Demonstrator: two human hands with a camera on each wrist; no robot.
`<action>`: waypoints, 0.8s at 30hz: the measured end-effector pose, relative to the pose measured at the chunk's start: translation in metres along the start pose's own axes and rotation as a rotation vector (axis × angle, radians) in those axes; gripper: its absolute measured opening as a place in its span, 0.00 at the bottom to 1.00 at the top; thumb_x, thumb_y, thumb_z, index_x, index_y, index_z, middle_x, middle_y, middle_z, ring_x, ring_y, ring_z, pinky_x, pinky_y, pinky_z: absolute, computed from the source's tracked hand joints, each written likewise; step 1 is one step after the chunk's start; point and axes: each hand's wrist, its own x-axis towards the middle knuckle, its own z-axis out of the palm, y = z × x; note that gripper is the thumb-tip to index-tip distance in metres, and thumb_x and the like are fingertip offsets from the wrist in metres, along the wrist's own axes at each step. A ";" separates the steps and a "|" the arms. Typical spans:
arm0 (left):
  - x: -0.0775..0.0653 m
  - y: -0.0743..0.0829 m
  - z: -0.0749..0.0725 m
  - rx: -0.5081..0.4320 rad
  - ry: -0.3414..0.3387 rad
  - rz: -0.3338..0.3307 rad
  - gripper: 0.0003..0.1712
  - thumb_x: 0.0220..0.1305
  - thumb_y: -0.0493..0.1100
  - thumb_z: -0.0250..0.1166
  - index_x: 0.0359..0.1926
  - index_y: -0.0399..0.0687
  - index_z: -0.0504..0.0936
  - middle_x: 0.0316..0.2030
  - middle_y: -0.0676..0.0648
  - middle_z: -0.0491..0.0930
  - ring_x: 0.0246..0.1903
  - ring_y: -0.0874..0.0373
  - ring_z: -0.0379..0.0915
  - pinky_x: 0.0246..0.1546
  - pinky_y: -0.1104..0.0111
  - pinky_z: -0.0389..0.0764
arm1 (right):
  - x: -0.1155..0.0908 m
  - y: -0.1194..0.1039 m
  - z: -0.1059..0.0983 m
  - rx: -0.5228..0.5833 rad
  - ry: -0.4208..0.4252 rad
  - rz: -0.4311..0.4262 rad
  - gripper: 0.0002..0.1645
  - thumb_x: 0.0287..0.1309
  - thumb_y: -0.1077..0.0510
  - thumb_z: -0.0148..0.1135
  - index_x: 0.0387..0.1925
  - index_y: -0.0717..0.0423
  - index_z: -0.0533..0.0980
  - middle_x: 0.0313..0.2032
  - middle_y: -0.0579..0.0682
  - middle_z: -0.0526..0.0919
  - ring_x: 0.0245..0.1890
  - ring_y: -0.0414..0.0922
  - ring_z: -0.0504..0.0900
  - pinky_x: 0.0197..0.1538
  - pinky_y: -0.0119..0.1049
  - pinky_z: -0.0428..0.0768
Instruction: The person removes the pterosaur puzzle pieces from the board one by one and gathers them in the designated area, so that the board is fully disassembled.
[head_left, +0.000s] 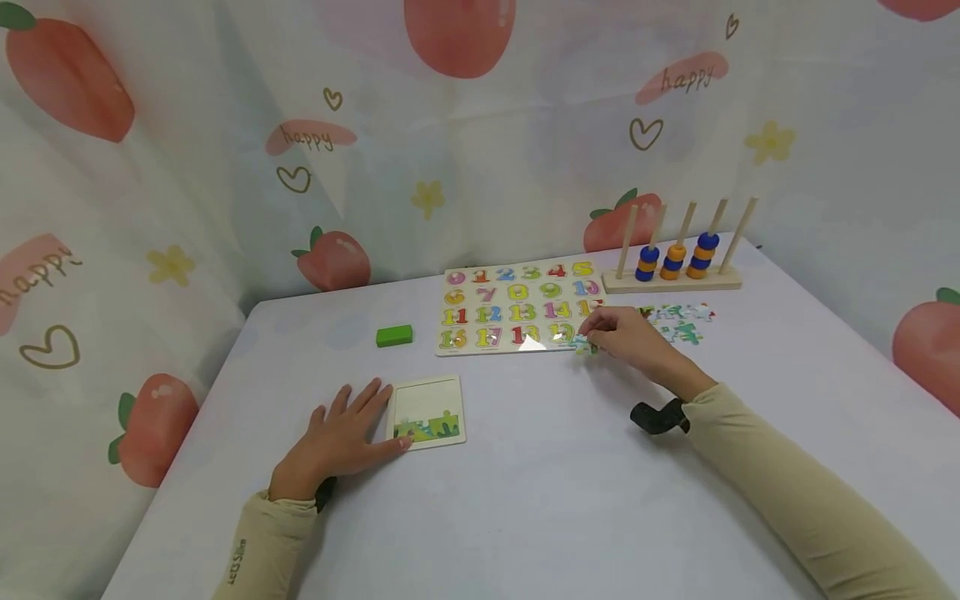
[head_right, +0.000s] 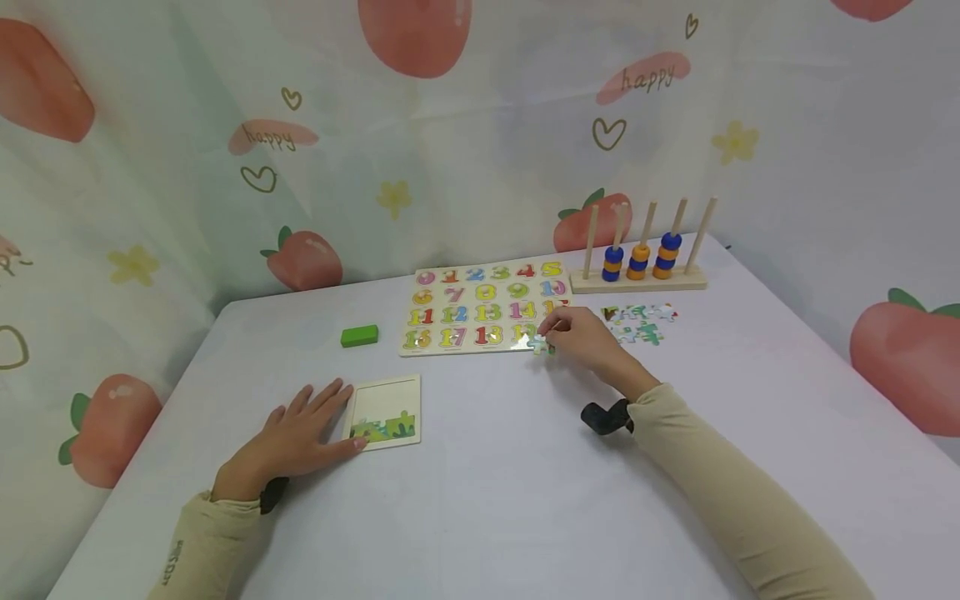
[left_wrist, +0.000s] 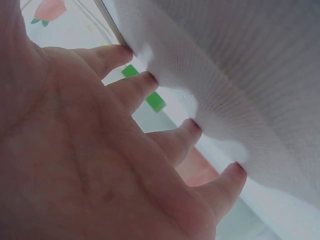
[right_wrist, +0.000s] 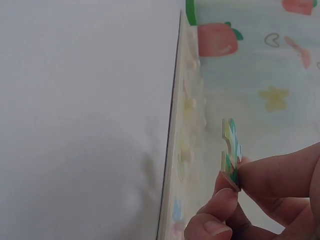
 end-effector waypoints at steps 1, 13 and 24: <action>0.000 0.000 0.000 -0.001 -0.001 0.000 0.57 0.69 0.72 0.65 0.85 0.47 0.58 0.84 0.39 0.51 0.80 0.26 0.40 0.71 0.24 0.46 | -0.001 0.003 -0.005 -0.004 0.004 0.004 0.11 0.77 0.65 0.56 0.52 0.67 0.80 0.48 0.60 0.83 0.44 0.53 0.77 0.41 0.38 0.79; 0.000 -0.001 0.001 -0.017 -0.001 0.002 0.57 0.69 0.72 0.65 0.85 0.47 0.58 0.84 0.39 0.51 0.80 0.25 0.40 0.71 0.24 0.46 | -0.013 0.035 -0.051 -0.078 0.081 0.083 0.16 0.79 0.63 0.52 0.57 0.70 0.78 0.54 0.67 0.82 0.48 0.57 0.77 0.44 0.38 0.80; -0.001 0.001 -0.002 -0.023 -0.001 0.004 0.57 0.68 0.72 0.66 0.85 0.46 0.58 0.84 0.39 0.51 0.80 0.25 0.39 0.71 0.24 0.46 | -0.018 0.061 -0.085 -0.123 0.141 0.182 0.19 0.80 0.63 0.44 0.61 0.72 0.72 0.62 0.73 0.73 0.54 0.62 0.72 0.51 0.47 0.75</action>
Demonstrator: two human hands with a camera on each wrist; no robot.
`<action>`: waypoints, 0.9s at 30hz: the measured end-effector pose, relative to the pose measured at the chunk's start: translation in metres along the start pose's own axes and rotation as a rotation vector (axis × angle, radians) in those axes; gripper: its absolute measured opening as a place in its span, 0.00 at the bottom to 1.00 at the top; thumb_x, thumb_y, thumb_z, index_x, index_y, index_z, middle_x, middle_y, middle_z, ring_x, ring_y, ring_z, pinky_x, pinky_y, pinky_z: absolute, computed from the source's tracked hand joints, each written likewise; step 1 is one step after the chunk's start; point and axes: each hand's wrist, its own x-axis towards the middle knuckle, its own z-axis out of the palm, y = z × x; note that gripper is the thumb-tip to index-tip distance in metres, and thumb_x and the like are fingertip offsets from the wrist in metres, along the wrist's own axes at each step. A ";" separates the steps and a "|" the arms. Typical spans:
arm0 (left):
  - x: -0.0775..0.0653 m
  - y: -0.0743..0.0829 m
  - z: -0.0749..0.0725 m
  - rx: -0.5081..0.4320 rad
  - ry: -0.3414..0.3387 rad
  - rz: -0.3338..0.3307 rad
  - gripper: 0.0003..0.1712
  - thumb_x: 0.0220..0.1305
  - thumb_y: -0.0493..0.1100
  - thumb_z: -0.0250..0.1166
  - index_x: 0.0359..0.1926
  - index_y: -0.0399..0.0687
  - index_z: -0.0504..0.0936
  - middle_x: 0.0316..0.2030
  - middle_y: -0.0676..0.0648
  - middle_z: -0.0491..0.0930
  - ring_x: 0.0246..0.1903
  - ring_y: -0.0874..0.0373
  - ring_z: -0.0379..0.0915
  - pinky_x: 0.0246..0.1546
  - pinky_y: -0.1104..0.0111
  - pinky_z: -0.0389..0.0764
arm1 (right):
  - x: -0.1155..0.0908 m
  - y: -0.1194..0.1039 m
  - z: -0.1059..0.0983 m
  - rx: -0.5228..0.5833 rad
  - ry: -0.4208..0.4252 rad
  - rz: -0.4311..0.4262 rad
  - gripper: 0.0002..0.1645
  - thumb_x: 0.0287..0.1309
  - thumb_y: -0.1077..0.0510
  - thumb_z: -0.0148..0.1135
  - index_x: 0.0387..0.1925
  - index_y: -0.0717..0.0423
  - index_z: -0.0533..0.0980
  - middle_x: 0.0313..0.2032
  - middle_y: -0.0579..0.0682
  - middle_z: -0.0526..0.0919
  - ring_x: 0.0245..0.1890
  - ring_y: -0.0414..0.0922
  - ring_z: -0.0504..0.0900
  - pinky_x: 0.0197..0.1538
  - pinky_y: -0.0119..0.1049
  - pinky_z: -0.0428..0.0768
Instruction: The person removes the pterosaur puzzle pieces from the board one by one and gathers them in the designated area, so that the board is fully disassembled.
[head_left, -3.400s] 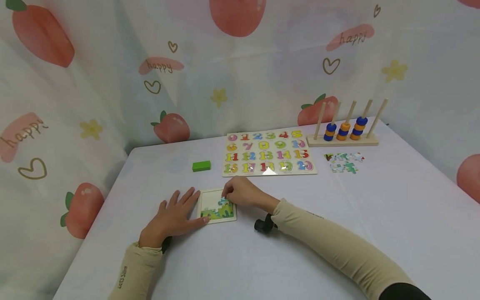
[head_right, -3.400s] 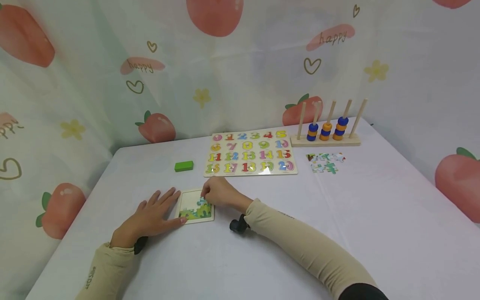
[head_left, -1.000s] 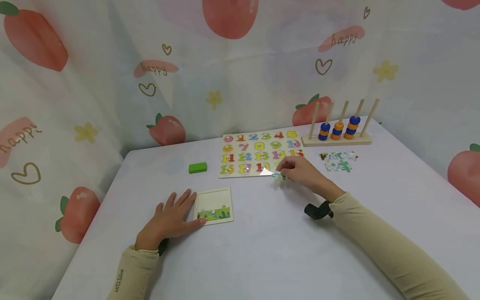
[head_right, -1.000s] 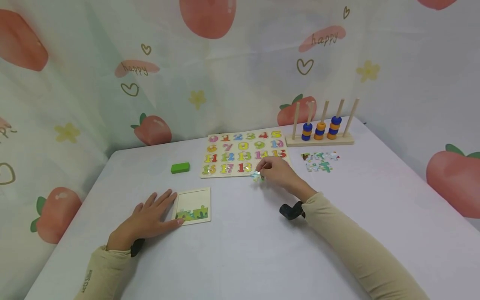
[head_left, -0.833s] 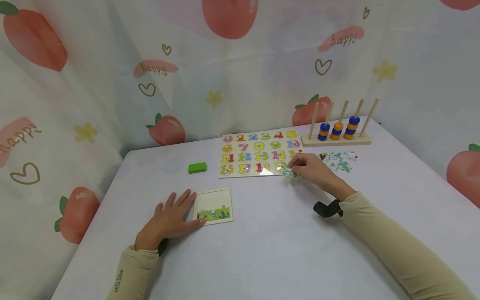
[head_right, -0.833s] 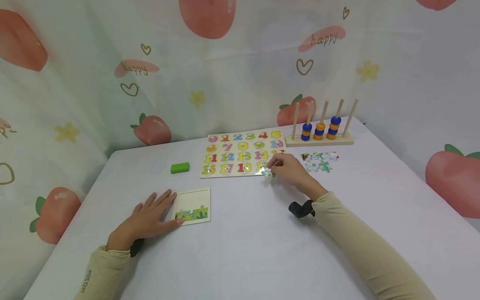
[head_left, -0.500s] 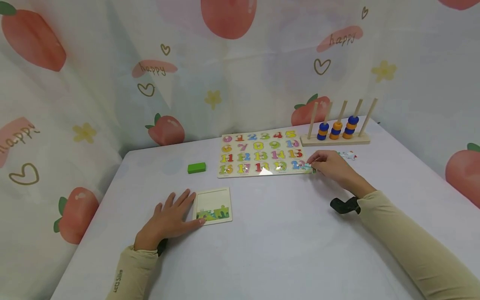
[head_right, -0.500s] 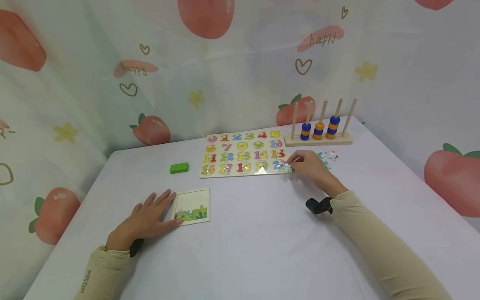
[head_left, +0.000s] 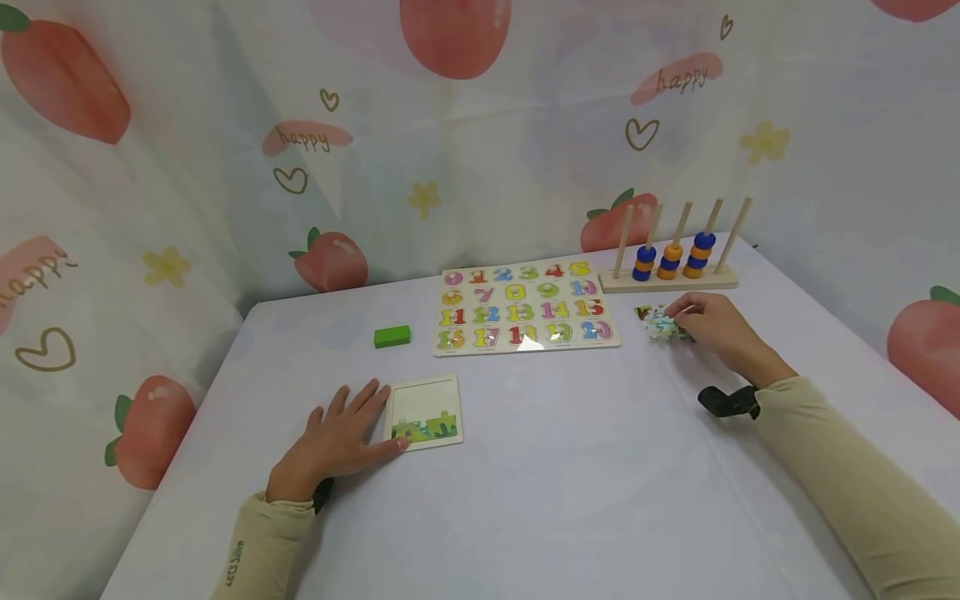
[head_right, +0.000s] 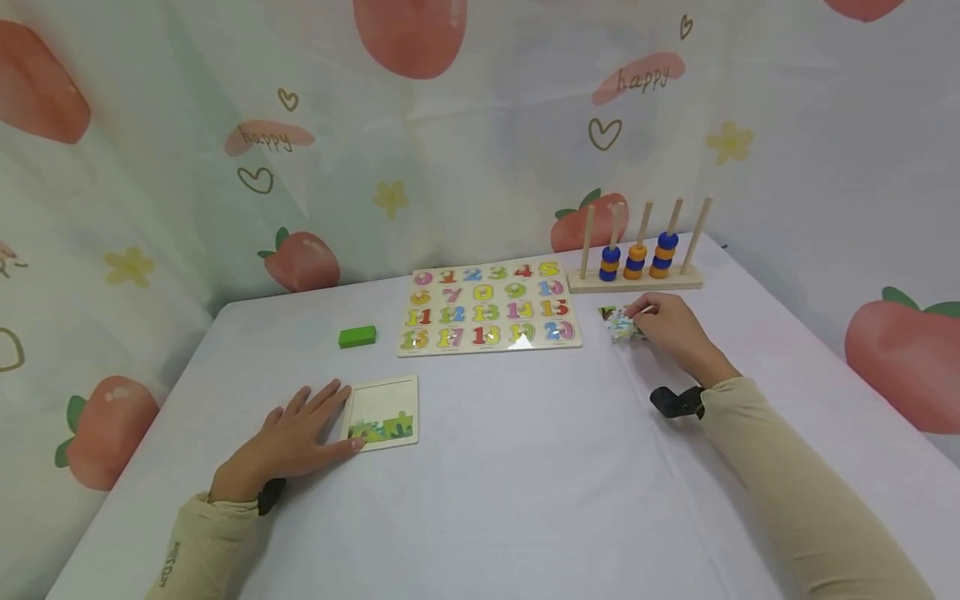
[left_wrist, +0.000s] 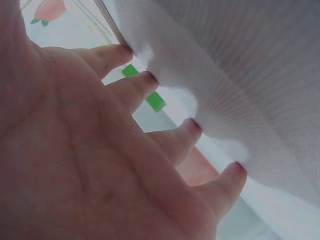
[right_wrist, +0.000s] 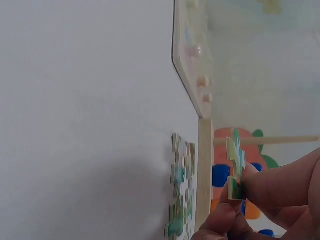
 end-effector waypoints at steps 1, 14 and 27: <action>0.000 0.000 0.000 0.000 -0.001 -0.001 0.57 0.68 0.72 0.66 0.85 0.46 0.58 0.84 0.39 0.51 0.80 0.25 0.39 0.71 0.24 0.46 | 0.001 0.003 -0.002 0.000 0.007 0.010 0.19 0.80 0.63 0.44 0.61 0.72 0.72 0.61 0.73 0.73 0.54 0.62 0.71 0.50 0.47 0.74; 0.003 -0.003 0.004 0.012 -0.005 -0.008 0.57 0.69 0.73 0.65 0.85 0.48 0.57 0.84 0.40 0.50 0.80 0.26 0.39 0.71 0.24 0.46 | 0.007 0.034 -0.035 -0.057 0.045 0.001 0.21 0.79 0.63 0.49 0.61 0.78 0.72 0.56 0.76 0.75 0.51 0.63 0.71 0.47 0.47 0.73; 0.003 -0.005 0.005 0.016 0.001 -0.001 0.57 0.69 0.73 0.65 0.85 0.47 0.57 0.84 0.40 0.51 0.80 0.26 0.39 0.71 0.25 0.46 | 0.012 0.051 -0.050 -0.112 0.066 0.055 0.22 0.77 0.59 0.56 0.54 0.80 0.73 0.36 0.59 0.81 0.38 0.55 0.73 0.39 0.44 0.73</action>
